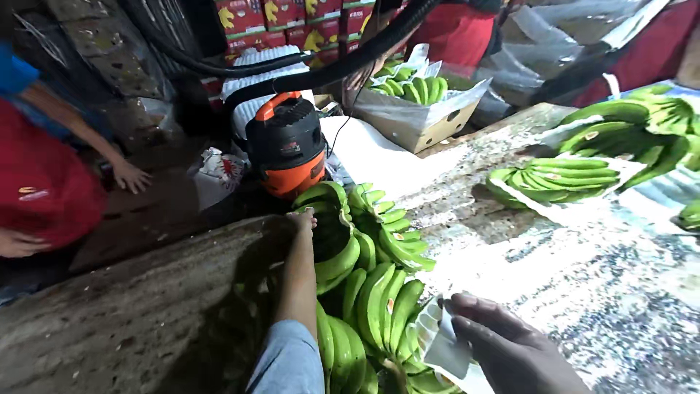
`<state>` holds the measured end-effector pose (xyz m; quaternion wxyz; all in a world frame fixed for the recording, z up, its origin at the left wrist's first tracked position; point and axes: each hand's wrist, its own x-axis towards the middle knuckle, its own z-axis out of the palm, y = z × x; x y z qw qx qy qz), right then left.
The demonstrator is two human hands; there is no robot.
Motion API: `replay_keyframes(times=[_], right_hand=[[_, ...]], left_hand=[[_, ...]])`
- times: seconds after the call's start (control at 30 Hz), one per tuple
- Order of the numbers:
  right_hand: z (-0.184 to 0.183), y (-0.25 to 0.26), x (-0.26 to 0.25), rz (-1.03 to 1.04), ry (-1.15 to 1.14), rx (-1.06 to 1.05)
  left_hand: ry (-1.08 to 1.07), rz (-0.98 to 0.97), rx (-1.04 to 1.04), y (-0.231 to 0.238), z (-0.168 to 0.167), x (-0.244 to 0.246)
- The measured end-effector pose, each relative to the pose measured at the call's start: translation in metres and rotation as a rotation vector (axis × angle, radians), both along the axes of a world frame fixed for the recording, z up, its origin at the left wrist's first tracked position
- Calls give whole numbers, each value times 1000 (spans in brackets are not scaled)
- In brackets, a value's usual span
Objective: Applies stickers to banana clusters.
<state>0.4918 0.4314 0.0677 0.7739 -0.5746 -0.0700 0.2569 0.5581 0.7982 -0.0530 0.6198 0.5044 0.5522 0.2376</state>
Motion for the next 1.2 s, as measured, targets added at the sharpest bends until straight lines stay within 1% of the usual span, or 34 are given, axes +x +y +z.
replay_keyframes(times=[0.07, 0.1, 0.13, 0.17, 0.2, 0.27, 0.33, 0.37, 0.4, 0.47, 0.5, 0.57, 0.67, 0.73, 0.8, 0.93, 1.0, 1.03, 1.07, 1.1, 1.13, 1.17, 1.2], right_hand=[[-9, 10, 2, -53, -2, -43], [-14, 13, 3, -65, -22, -71], [-20, 15, 5, -55, -53, -102], [-24, 15, 7, -29, -84, -141], [-26, 14, 8, 1, -109, -170], [-26, 12, 8, 59, -127, -213], [-23, 12, 5, 116, -149, -245], [-22, 11, 3, 145, -175, -271], [-21, 10, 0, 171, -219, -297], [-18, 9, -9, 214, -302, -340], [-14, 7, -13, 245, -316, -338], [-6, 1, -22, 317, -271, -294], [-3, -7, -34, 398, -135, -196], [-10, -10, -38, 446, -54, -76], [-14, -9, -41, 487, -8, -1], [-20, -8, -49, 549, 29, 40], [-24, -6, -50, 560, 70, 83], [-25, -6, -50, 540, 105, 95], [-27, -6, -50, 493, 142, 95], [-28, -7, -50, 411, 176, 76], [-30, -8, -50, 295, 201, 55], [-31, -8, -49, 157, 213, 19], [-30, -9, -45, 35, 229, -12]], left_hand=[[267, -110, 198, 6, -2, 0], [365, -181, 306, 7, 1, -3], [408, -259, 406, 2, 8, -6], [405, -338, 499, -8, 19, -10], [319, -443, 575, -23, 36, -16], [7, -751, 715, -65, 72, -36], [-292, -1068, 910, -110, 92, -64], [-367, -1178, 1031, -132, 98, -77], [-371, -1234, 1175, -152, 105, -90], [-295, -1200, 1475, -177, 112, -110], [-273, -1152, 1573, -184, 114, -118], [-267, -1086, 1675, -192, 115, -132], [-222, -1101, 1695, -196, 111, -150], [-219, -1145, 1637, -195, 103, -157], [-223, -1179, 1576, -190, 97, -162], [-211, -1212, 1656, -187, 98, -170], [-236, -1201, 1695, -187, 96, -173], [-268, -1192, 1679, -186, 92, -174], [-304, -1183, 1614, -185, 89, -175], [-346, -1163, 1475, -182, 86, -174], [-374, -1111, 1270, -178, 86, -170], [-338, -1027, 1026, -169, 90, -163], [-244, -932, 809, -153, 93, -152]])
